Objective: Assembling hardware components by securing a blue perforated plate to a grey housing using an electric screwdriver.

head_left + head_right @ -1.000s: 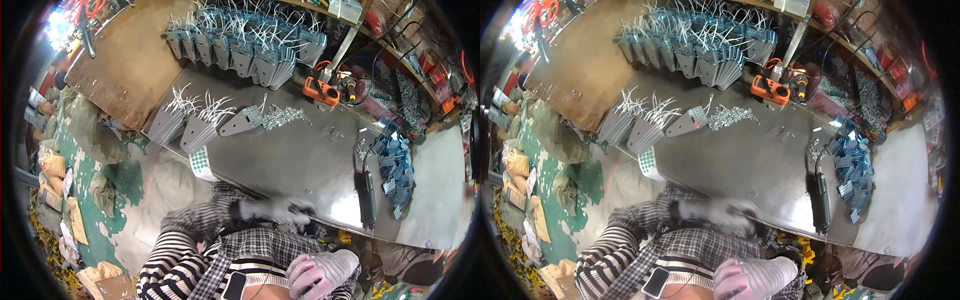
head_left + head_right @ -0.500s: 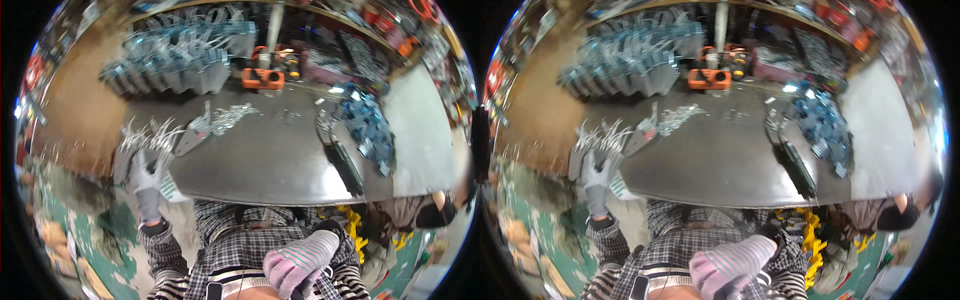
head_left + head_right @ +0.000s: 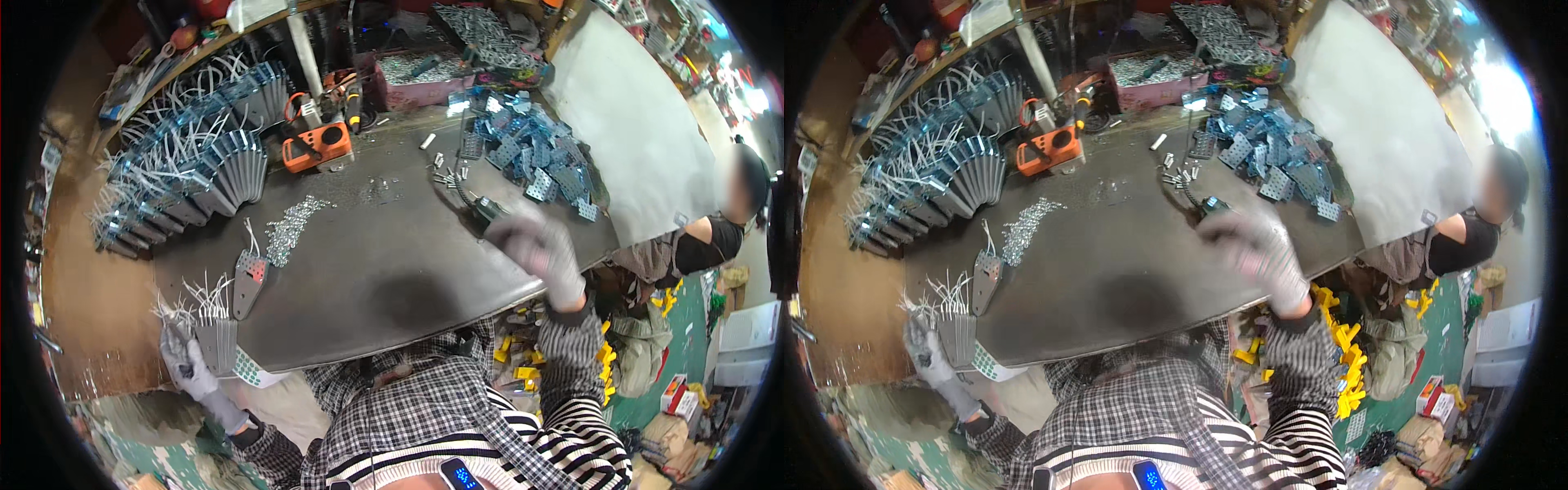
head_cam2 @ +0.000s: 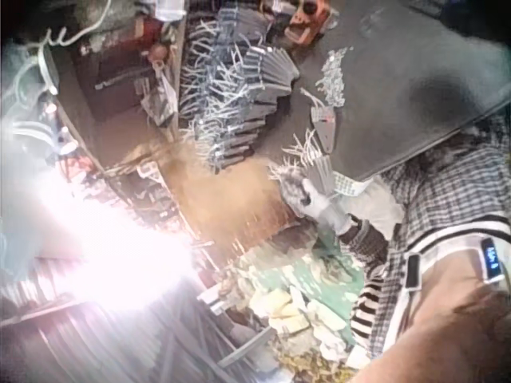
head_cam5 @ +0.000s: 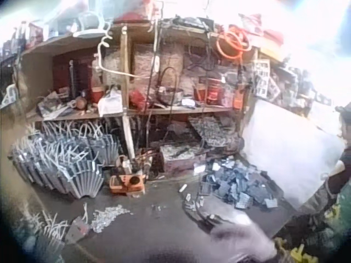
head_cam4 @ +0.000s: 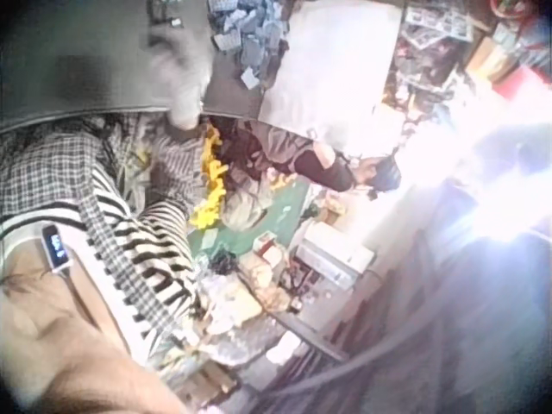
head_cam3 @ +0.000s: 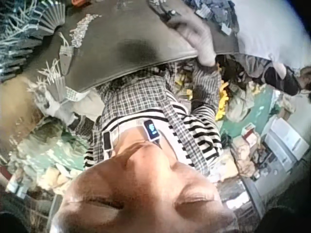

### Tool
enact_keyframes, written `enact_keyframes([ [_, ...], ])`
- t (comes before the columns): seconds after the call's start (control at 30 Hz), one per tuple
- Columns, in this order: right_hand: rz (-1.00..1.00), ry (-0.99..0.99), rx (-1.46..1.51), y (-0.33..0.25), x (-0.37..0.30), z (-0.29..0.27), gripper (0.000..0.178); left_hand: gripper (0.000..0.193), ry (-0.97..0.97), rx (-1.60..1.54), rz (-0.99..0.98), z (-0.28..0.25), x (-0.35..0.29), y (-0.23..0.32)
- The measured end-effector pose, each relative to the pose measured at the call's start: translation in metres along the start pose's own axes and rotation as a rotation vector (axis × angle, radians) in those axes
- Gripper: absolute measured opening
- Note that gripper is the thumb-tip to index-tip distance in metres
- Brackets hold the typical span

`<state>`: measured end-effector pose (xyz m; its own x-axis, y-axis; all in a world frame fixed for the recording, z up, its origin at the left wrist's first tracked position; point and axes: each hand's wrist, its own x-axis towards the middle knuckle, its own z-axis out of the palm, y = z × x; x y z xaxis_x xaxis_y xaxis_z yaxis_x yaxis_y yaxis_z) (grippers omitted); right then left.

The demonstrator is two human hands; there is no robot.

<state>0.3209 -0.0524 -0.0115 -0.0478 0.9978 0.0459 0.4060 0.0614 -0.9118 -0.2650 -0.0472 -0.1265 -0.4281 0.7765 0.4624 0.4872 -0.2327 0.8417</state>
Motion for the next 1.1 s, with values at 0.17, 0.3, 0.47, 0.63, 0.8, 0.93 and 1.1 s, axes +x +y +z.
enact_keyframes([
  [0.17,0.041,0.87,-0.42,0.158,-0.005,-0.103,0.021,0.06,-0.205,-1.355,-0.76,0.061,0.0,0.054],
  [0.3,0.324,0.792,-0.834,0.171,0.007,-0.102,0.025,0.054,-0.57,-1.371,-0.989,0.164,-0.044,0.097],
  [0.47,0.525,0.664,-0.956,0.175,0.042,-0.078,0.032,0.051,-0.916,-1.417,-1.125,0.255,-0.104,0.099],
  [0.63,0.418,0.683,-0.918,0.184,0.04,-0.088,0.024,0.05,-0.915,-1.535,-1.143,0.265,-0.108,0.092],
  [0.8,0.117,0.732,-0.924,0.173,0.046,-0.082,0.013,0.05,-0.918,-1.484,-1.153,0.266,-0.11,0.092],
  [0.93,0.159,0.663,-0.993,0.167,0.064,-0.088,0.015,0.051,-0.932,-1.516,-1.186,0.265,-0.108,0.089],
  [1.1,0.269,0.587,-1.059,0.174,0.073,-0.083,0.014,0.049,-0.919,-1.443,-1.107,0.262,-0.109,0.097],
])
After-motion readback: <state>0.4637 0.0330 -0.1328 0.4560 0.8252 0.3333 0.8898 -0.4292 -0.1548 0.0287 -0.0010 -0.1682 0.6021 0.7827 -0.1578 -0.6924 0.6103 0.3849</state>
